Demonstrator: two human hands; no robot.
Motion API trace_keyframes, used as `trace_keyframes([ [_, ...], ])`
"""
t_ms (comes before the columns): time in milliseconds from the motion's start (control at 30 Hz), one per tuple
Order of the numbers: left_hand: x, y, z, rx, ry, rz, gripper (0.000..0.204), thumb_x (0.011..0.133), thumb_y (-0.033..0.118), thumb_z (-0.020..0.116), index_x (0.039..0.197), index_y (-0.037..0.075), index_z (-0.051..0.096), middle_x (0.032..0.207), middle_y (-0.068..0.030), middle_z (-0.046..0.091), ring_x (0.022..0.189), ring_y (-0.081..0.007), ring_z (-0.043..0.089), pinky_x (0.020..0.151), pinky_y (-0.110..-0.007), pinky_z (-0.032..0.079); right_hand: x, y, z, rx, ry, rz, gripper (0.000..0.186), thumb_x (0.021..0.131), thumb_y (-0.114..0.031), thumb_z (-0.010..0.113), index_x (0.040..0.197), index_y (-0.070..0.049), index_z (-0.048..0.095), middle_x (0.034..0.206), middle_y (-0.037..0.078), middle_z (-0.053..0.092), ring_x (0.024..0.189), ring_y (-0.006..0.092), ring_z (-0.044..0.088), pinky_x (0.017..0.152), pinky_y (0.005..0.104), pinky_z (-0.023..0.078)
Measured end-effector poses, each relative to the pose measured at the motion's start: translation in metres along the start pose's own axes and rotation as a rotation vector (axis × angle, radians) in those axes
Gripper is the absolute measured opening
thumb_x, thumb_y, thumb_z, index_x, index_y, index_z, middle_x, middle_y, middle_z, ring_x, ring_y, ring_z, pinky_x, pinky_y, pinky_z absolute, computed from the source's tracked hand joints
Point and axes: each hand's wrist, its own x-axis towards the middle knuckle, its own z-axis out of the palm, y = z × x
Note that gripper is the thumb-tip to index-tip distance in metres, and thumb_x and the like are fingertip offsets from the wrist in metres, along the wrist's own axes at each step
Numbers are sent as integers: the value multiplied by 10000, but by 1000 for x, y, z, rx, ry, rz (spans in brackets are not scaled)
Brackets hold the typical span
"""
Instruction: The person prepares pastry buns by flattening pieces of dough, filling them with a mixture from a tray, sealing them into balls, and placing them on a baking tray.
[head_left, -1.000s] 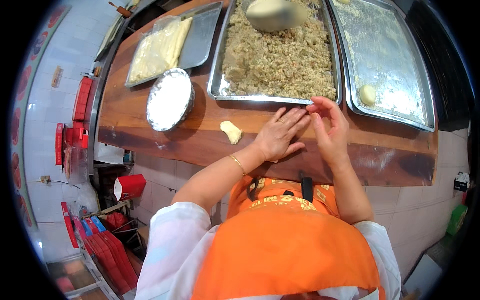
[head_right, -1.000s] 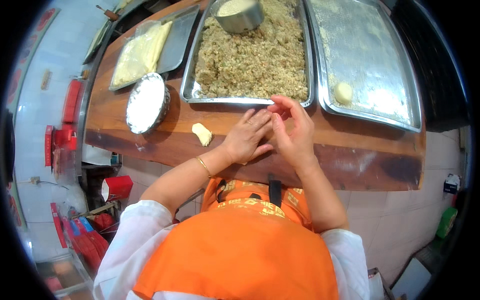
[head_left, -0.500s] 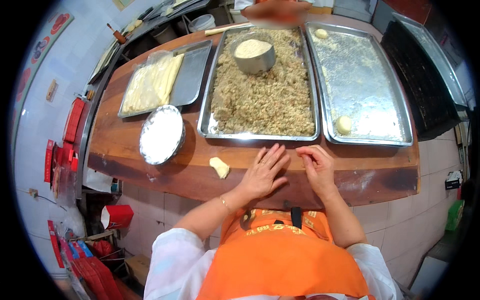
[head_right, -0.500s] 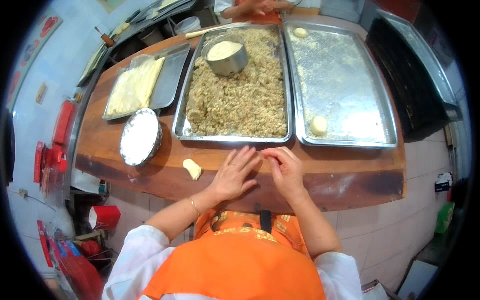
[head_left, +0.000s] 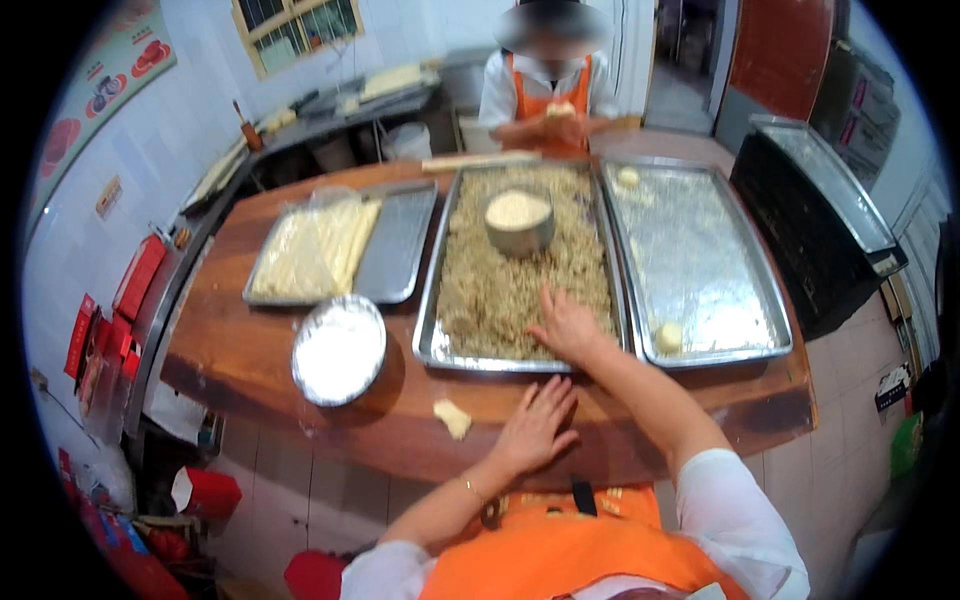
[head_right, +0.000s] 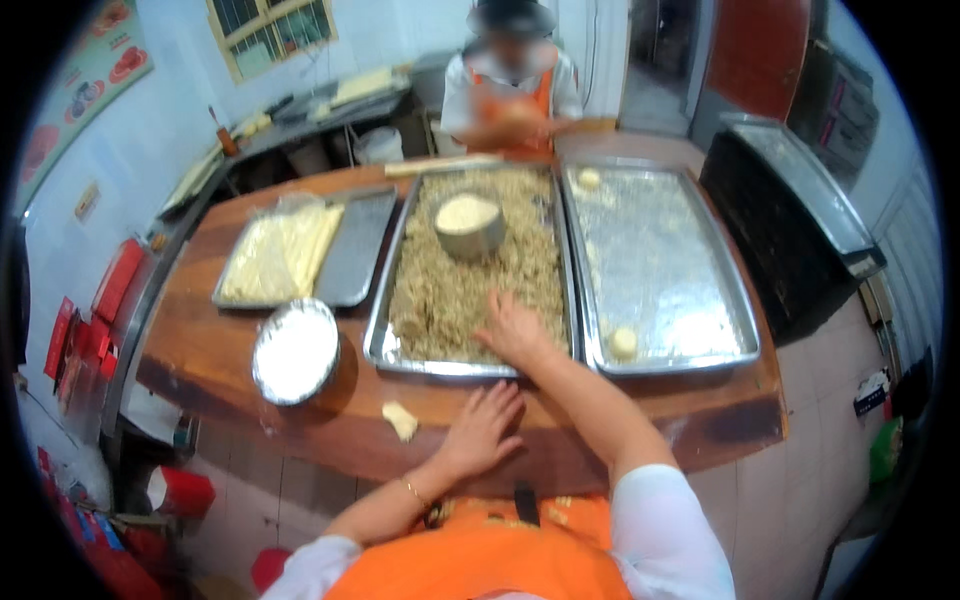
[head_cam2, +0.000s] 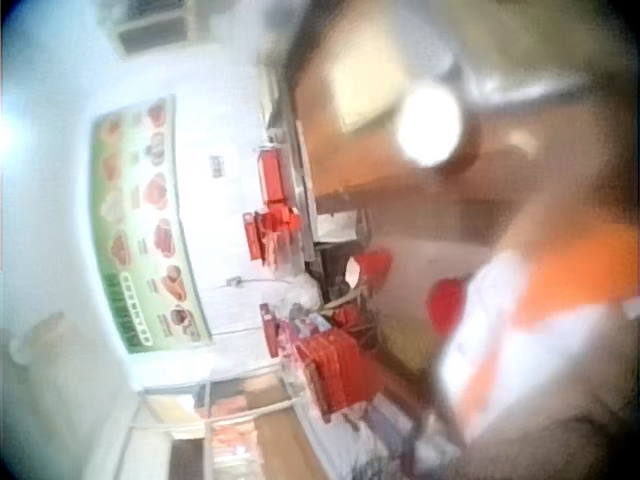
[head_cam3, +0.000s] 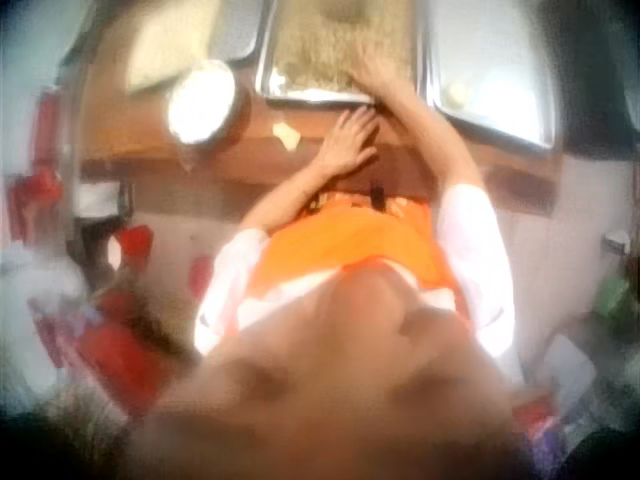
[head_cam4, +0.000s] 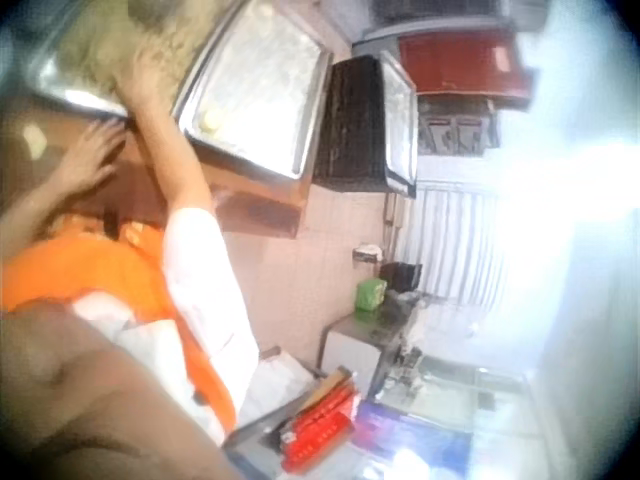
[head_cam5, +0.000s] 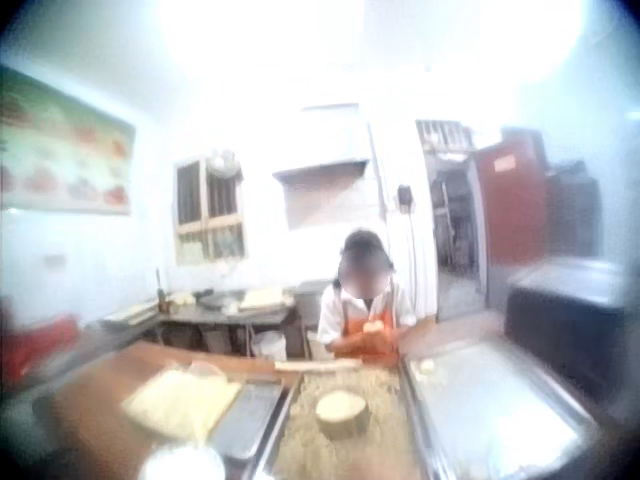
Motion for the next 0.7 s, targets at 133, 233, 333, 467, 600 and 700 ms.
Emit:
trace_keyframes([
  [133,-1,1,-4,-12,69,40,663,935,415,637,1435,8,479,1534,-187,423,1481,-341,309,1201,-504,242,2,21,27,-78,74,-134,474,907,-357,663,1191,1,541,1170,280,591,915,366,699,690,413,593],
  [233,-1,-5,-4,-58,97,30,627,936,389,640,1407,0,498,1525,-198,426,1470,-362,320,1190,-511,263,10,22,28,-57,22,-93,336,929,-304,622,1103,-24,557,1087,256,620,826,389,700,677,446,583],
  [333,-11,-3,-1,-110,146,-55,611,925,358,653,1389,-10,503,1508,-211,432,1457,-377,329,1189,-515,259,5,28,30,38,25,-74,238,960,-256,545,1050,-37,574,892,227,669,778,415,690,688,496,561],
  [467,-51,7,0,48,130,-115,573,910,264,652,1375,-36,504,1417,-220,495,1380,-379,418,1155,-511,307,0,21,20,188,27,158,287,952,-274,524,926,-5,620,869,274,692,818,429,681,763,519,532],
  [600,-79,-4,13,13,40,-132,461,917,235,643,1329,38,576,1334,-170,559,1277,-362,498,1051,-487,389,3,24,6,436,192,326,380,986,-335,482,1006,-25,700,900,276,694,890,457,674,803,507,528],
  [700,-62,-6,-14,-77,-50,-220,330,887,181,667,1193,62,639,1198,-148,615,1156,-358,563,979,-480,433,6,25,-14,637,233,171,342,975,-317,556,1013,-4,688,897,269,693,900,446,667,813,494,517],
])
